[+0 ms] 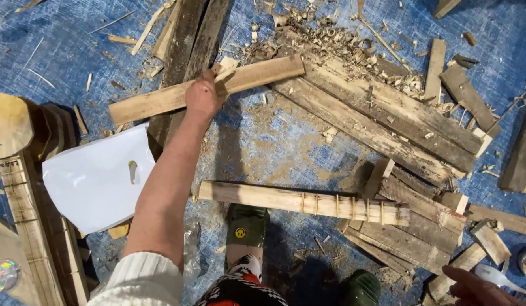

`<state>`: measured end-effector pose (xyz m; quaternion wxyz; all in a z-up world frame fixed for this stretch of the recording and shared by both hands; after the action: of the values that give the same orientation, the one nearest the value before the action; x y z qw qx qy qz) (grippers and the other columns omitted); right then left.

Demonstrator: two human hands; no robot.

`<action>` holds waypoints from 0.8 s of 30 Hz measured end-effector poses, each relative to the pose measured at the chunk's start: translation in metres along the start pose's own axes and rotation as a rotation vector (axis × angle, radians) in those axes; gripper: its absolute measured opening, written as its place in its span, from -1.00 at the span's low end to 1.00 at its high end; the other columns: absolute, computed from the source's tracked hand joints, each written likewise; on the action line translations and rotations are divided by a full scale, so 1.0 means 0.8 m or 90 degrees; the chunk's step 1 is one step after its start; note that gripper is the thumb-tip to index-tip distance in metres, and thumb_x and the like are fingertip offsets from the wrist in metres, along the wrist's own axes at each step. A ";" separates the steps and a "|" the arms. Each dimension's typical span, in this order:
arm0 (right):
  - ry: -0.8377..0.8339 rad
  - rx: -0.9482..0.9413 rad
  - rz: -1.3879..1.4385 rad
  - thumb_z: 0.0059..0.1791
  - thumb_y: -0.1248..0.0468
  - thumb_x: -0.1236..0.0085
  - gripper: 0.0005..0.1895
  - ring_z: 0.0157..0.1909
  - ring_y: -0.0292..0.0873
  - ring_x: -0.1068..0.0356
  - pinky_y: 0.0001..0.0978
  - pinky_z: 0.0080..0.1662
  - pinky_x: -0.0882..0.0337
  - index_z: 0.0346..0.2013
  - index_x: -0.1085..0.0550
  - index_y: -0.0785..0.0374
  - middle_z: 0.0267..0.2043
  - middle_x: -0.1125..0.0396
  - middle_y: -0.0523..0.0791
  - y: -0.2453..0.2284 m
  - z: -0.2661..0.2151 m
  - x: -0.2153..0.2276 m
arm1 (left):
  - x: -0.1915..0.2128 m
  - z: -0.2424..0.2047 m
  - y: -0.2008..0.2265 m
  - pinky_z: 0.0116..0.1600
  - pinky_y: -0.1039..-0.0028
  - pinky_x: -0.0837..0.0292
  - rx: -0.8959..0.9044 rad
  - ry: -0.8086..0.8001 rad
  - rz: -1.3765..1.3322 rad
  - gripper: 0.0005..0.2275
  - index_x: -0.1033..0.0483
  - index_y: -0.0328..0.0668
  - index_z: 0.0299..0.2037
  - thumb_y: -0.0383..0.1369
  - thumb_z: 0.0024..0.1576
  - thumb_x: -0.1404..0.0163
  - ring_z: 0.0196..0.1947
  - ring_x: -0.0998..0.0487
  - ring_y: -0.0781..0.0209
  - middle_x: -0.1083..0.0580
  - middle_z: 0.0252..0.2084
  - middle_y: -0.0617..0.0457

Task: The person sits on a stool and uses a curved knife to shave and shape small wooden sticks. They pick up sticks from a pile, hold them against a wooden block, and scrape the surface with the knife, then place the shaped pieces back on the floor.

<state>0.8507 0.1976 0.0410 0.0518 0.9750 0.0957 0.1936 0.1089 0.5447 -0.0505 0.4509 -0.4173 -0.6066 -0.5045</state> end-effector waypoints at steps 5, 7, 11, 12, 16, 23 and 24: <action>0.197 0.385 -0.238 -0.09 0.40 -0.23 -0.42 -0.14 -0.07 -0.64 -0.25 -0.01 -0.56 0.24 -0.51 -0.02 -0.10 -0.60 0.00 -0.034 -0.219 -0.085 | -0.009 -0.074 0.029 0.16 0.03 -0.45 -0.120 -0.082 -0.139 -0.39 -0.30 -0.34 0.30 -0.21 0.09 -0.21 0.07 -0.54 -0.26 -0.47 0.08 -0.34; 0.288 0.540 -0.337 -0.22 0.44 -0.34 -0.36 -0.34 -0.28 -0.80 -0.44 -0.17 -0.75 0.13 -0.62 -0.09 -0.27 -0.76 -0.17 -0.012 -0.282 -0.084 | -0.020 -0.114 0.060 0.13 0.10 -0.43 -0.226 -0.137 -0.190 -0.34 -0.38 -0.33 0.28 -0.19 -0.03 -0.26 0.04 -0.52 -0.25 -0.48 0.13 -0.31; 0.282 0.453 -0.457 -0.22 0.17 -0.39 -0.37 -0.13 -0.35 -0.82 -0.41 -0.03 -0.84 0.16 -0.51 -0.28 -0.13 -0.71 -0.30 -0.035 -0.341 -0.099 | 0.053 -0.217 0.137 0.21 0.19 -0.45 -0.189 -0.524 -0.019 -0.16 -0.19 0.19 0.44 0.02 -0.09 -0.27 0.03 -0.54 0.01 -0.49 0.13 -0.07; 0.261 0.424 -0.490 -0.20 0.11 -0.37 -0.34 -0.04 -0.41 -0.79 -0.43 0.05 -0.82 0.20 -0.46 -0.37 -0.09 -0.71 -0.39 -0.037 -0.347 -0.098 | 0.063 -0.237 0.150 0.34 0.13 -0.35 -0.233 -0.556 -0.046 -0.13 -0.19 0.10 0.44 0.06 -0.13 -0.27 0.19 -0.47 -0.02 -0.41 0.27 -0.05; 0.231 0.348 -0.574 -0.11 -0.01 -0.27 -0.27 0.03 -0.49 -0.71 -0.47 0.09 -0.78 0.34 -0.25 -0.49 -0.04 -0.63 -0.47 -0.033 -0.348 -0.091 | -0.014 -0.264 0.119 0.08 0.12 -0.44 -0.419 -0.370 -0.143 -0.16 -0.38 -0.13 0.29 -0.03 -0.25 -0.38 -0.02 -0.58 -0.17 -0.54 0.08 -0.13; 0.294 0.552 -0.447 -0.20 0.19 -0.34 -0.29 -0.44 -0.32 -0.78 -0.41 -0.37 -0.77 0.25 -0.41 -0.22 -0.29 -0.71 -0.32 -0.029 -0.370 -0.083 | -0.015 -0.275 0.125 0.00 0.21 -0.48 -0.418 -0.413 -0.092 -0.10 -0.37 -0.01 0.30 -0.12 -0.36 -0.45 -0.07 -0.59 -0.12 -0.57 0.01 -0.08; 0.317 0.557 -0.437 -0.21 0.16 -0.36 -0.29 -0.49 -0.29 -0.73 -0.37 -0.42 -0.66 0.25 -0.44 -0.19 -0.28 -0.69 -0.29 -0.027 -0.372 -0.082 | -0.021 -0.278 0.121 0.02 0.21 -0.47 -0.427 -0.382 -0.115 -0.15 -0.39 0.09 0.30 -0.17 -0.32 -0.43 -0.05 -0.59 -0.07 -0.57 0.02 -0.03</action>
<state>0.6722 0.2244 0.2872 -0.3180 0.7449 0.4845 0.3305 0.2339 0.3375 -0.0252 0.0495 -0.6130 -0.5477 -0.5673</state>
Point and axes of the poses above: each hand's wrist, its own z-axis towards the middle knuckle, its own x-axis out of the back of the hand, y = z × x, the point moved 2 cm from there along z, towards the middle knuckle
